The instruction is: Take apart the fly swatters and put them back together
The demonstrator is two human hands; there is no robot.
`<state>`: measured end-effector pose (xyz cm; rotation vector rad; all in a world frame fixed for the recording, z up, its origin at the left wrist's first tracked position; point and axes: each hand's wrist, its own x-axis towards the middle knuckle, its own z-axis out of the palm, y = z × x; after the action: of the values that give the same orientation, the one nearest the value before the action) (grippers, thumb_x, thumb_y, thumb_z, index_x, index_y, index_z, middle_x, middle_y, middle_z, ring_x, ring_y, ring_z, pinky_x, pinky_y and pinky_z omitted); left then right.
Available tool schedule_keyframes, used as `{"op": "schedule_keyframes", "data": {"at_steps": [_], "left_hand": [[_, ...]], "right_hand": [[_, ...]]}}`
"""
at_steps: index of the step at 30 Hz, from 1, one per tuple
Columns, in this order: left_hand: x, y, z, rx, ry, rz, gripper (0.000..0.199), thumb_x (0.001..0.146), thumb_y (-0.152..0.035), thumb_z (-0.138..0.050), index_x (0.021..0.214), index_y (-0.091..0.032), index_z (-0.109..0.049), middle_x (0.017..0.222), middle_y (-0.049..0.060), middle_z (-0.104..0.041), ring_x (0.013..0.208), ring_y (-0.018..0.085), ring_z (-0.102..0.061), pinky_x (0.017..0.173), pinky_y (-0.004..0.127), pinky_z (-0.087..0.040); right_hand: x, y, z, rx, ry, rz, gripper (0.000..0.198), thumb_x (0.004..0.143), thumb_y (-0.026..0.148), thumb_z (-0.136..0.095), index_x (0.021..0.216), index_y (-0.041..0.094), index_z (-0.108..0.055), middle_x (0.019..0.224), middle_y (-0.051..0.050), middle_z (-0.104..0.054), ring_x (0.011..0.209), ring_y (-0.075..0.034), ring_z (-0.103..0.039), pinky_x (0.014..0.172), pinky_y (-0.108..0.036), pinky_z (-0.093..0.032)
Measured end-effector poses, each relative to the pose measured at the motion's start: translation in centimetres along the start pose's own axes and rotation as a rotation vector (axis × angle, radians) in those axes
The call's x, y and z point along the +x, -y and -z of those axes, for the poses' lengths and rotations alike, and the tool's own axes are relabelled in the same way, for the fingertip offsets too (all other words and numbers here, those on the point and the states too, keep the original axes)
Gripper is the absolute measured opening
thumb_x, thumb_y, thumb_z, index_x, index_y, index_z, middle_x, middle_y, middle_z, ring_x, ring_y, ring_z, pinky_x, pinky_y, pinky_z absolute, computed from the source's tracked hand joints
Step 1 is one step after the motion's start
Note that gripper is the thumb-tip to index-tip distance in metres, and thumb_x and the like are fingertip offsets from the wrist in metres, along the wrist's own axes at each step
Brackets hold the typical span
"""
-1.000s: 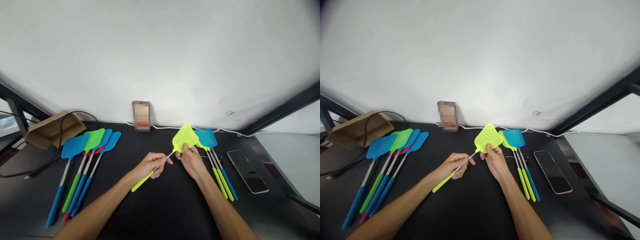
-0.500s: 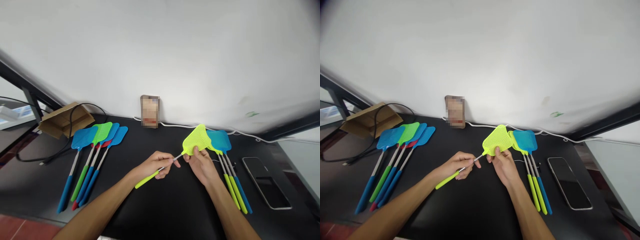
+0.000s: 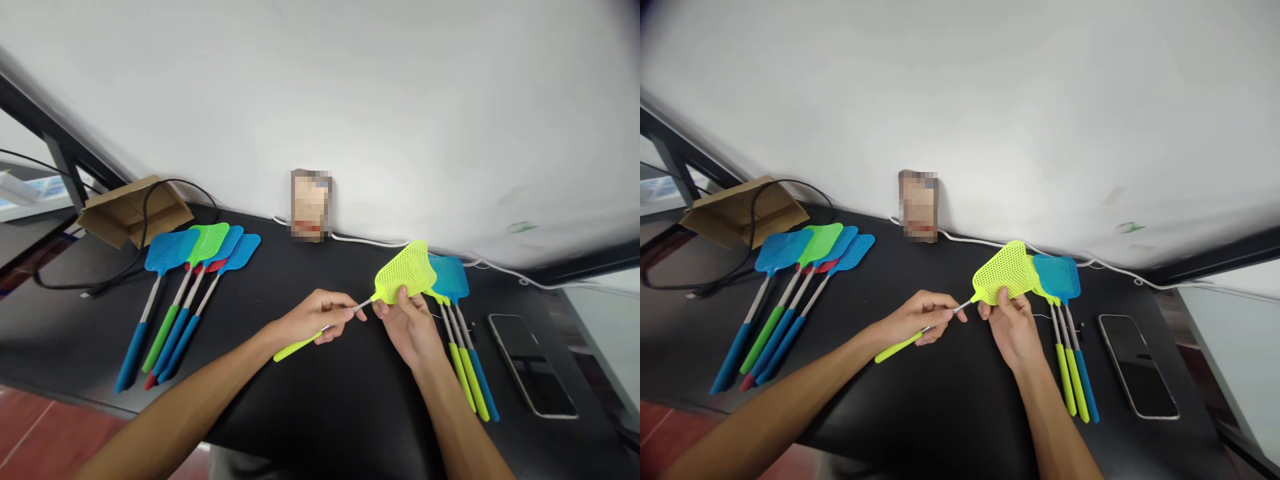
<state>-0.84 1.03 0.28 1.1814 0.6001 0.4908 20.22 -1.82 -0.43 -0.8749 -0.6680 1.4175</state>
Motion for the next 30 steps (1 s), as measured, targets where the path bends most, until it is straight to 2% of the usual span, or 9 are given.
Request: {"op": "schedule_keyframes", "data": {"at_steps": [9,13,18,21,25,30], "left_hand": [[0.3,0.6,-0.2,0.049,-0.092,-0.074,0.04,0.096,-0.048,-0.063,0.109,-0.011,-0.07,0.049,-0.007,-0.049,0.038,0.006,-0.041,0.045,0.021,-0.036],[0.1,0.7,-0.3,0.126,-0.112,-0.102,0.042,0.099,-0.048,-0.06,0.111,-0.01,-0.072,0.048,-0.007,-0.047,0.039,0.006,-0.04,0.047,0.021,-0.036],[-0.4,0.7,-0.4,0.243,-0.145,-0.102,0.045,0.101,-0.048,-0.056,0.115,-0.01,-0.075,0.048,-0.007,-0.047,0.04,0.005,-0.039,0.047,0.019,-0.033],[-0.4,0.7,-0.6,0.29,-0.164,-0.091,0.046,0.101,-0.049,-0.055,0.116,-0.011,-0.075,0.048,-0.006,-0.049,0.039,0.005,-0.038,0.045,0.018,-0.03],[-0.2,0.8,-0.6,0.225,-0.151,-0.092,0.046,0.101,-0.051,-0.055,0.111,-0.01,-0.073,0.048,-0.006,-0.048,0.038,0.005,-0.039,0.044,0.018,-0.031],[0.2,1.2,-0.4,-0.008,-0.107,-0.104,0.041,0.101,-0.051,-0.053,0.101,-0.012,-0.067,0.049,-0.009,-0.044,0.036,0.006,-0.039,0.044,0.02,-0.037]], "right_hand": [[-0.4,0.2,-1.0,-0.079,-0.022,0.029,0.017,0.086,0.038,-0.079,0.085,0.024,-0.071,0.079,0.0,-0.062,0.065,-0.014,-0.053,0.062,-0.032,-0.044],[-0.9,-0.4,-1.7,-0.102,-0.108,0.089,0.022,0.084,0.039,-0.082,0.083,0.021,-0.069,0.081,0.0,-0.062,0.064,-0.012,-0.052,0.058,-0.03,-0.042],[-1.7,-2.0,-2.1,-0.258,-0.247,0.227,0.027,0.086,0.042,-0.079,0.079,0.02,-0.065,0.066,0.003,-0.058,0.057,-0.011,-0.049,0.056,-0.029,-0.04],[-1.8,-2.4,-2.0,-0.311,-0.29,0.25,0.026,0.086,0.043,-0.078,0.082,0.02,-0.065,0.066,0.003,-0.059,0.056,-0.012,-0.05,0.056,-0.029,-0.041],[-1.6,-2.1,-2.1,-0.293,-0.23,0.174,0.031,0.088,0.047,-0.074,0.08,0.019,-0.065,0.067,0.001,-0.059,0.056,-0.012,-0.05,0.055,-0.029,-0.039],[-1.4,-1.3,-2.6,-0.165,-0.046,-0.001,0.046,0.096,0.059,-0.058,0.085,0.016,-0.071,0.078,-0.007,-0.069,0.064,-0.016,-0.055,0.056,-0.03,-0.04]]}}
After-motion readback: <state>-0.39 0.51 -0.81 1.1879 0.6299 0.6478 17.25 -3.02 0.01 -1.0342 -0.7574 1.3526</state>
